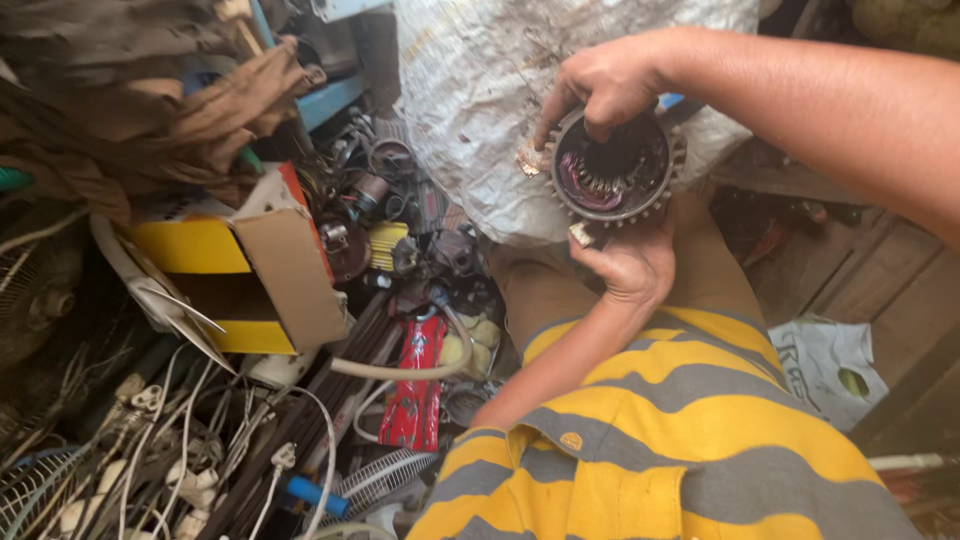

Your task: The person uses pliers and a screwdriver to remove copper windings from a circular electrical component. They repeatedly cut and pull wires, then use a hammer to tap the component while continuing to extract the copper.

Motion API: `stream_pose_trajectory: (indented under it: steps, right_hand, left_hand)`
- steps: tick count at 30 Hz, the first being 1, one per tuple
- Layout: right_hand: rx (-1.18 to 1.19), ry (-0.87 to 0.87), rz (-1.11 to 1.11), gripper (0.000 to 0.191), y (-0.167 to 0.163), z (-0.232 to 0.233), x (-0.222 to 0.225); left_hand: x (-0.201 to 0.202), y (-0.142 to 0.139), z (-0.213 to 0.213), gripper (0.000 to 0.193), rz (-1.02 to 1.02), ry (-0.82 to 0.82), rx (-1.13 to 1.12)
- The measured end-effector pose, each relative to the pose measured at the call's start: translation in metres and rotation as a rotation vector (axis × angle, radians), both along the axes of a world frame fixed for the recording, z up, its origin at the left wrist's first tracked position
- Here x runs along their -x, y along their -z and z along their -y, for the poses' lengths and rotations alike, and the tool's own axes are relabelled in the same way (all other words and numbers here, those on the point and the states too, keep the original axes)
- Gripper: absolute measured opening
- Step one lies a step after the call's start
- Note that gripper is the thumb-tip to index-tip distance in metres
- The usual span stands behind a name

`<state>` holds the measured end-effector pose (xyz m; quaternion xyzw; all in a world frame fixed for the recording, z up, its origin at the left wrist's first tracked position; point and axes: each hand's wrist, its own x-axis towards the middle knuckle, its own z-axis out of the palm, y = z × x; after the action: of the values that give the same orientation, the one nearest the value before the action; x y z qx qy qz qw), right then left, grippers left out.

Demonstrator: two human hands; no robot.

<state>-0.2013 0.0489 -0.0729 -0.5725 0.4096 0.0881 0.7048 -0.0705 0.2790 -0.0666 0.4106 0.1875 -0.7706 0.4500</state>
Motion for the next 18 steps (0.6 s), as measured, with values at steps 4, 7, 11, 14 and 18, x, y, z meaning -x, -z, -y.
stream_pose_trajectory:
  steps: [4,7,11,14,18]
  right_hand:
    - [0.014,-0.117,-0.039,0.073,-0.003,-0.006,0.009]
    - [0.131,-0.073,0.052,0.069,-0.008,-0.011,0.009]
    - [1.109,0.136,-0.172,0.080,-0.028,-0.043,0.016]
    - [0.881,0.866,-0.187,0.057,-0.069,-0.114,0.032]
    - [0.634,1.416,-0.420,0.036,-0.128,-0.237,-0.001]
  left_hand:
    - [-0.023,0.019,-0.027,0.099,-0.062,0.435,0.041]
    - [-0.057,0.024,-0.020,0.092,-0.036,0.730,-0.046]
    - [-0.116,0.012,0.041,0.082,-0.024,1.155,-0.145]
    - [-0.147,-0.031,0.125,0.065,0.488,1.895,0.558]
    - [-0.126,-0.065,0.226,0.045,1.142,1.987,1.204]
